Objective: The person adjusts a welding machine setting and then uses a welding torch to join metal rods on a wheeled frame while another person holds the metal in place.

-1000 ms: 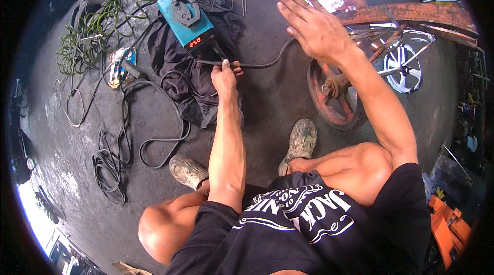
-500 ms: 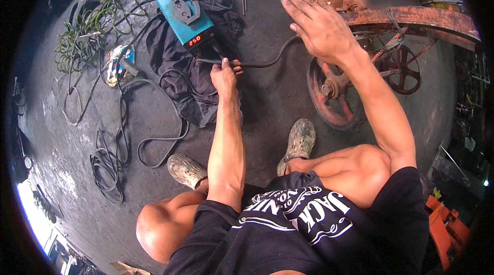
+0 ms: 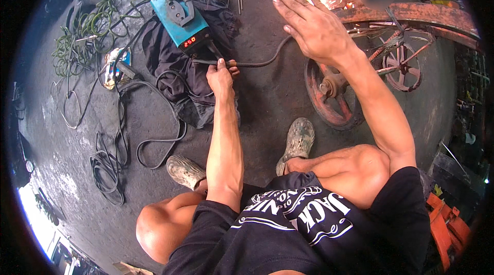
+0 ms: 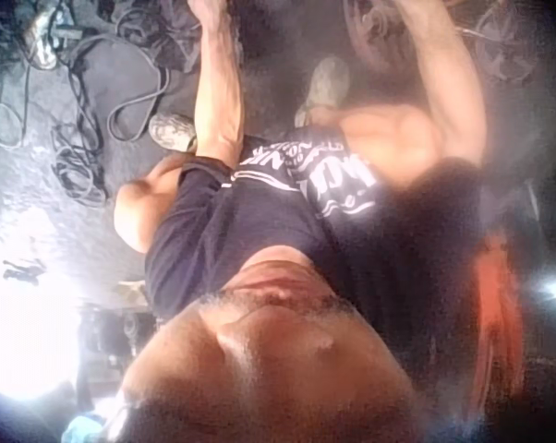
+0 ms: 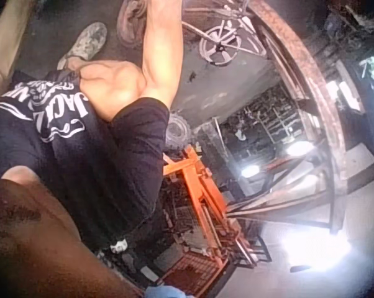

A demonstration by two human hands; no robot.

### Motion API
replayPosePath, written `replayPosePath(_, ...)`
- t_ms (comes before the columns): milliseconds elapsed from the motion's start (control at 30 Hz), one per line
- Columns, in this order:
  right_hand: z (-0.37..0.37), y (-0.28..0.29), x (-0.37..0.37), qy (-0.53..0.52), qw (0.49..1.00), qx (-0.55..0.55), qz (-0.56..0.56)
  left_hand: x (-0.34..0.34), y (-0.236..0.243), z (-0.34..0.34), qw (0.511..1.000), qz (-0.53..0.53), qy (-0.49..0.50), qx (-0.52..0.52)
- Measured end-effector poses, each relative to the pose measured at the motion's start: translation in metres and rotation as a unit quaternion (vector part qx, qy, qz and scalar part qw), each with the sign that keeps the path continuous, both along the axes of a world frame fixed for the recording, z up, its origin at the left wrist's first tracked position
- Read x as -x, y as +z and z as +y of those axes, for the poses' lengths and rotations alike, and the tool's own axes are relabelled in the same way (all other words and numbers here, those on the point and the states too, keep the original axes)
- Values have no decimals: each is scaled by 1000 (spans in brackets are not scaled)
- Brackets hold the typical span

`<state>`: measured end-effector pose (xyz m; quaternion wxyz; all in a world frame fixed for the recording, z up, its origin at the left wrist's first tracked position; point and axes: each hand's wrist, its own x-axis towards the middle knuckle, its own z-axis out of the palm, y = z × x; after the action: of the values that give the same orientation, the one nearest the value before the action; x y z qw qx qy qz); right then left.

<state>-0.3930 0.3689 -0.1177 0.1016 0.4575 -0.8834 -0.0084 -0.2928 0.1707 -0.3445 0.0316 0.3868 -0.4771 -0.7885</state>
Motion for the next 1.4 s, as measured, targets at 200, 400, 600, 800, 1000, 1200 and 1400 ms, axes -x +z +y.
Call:
replayPosePath(200,-1,-1,1,-1,1000,5,-8,0,2,-1,1000,1,-1,0)
replayPosePath(400,-3,3,1,-8,1000,-1,-6,0,3,-1,1000,2,-5,3)
replayPosePath(600,1,-1,3,0,1000,-1,30,1,-1,-2,1000,6,-8,13)
replayPosePath(800,2,-1,4,4,1000,6,26,1,1,1,1000,5,-4,12)
replayPosePath(1000,0,-2,2,5,1000,4,23,1,1,0,1000,3,5,8)
replayPosePath(1200,0,0,1,5,1000,-3,20,1,0,0,1000,1,-2,4)
replayPosePath(1400,2,-2,3,0,1000,-12,25,1,1,1,1000,6,11,4)
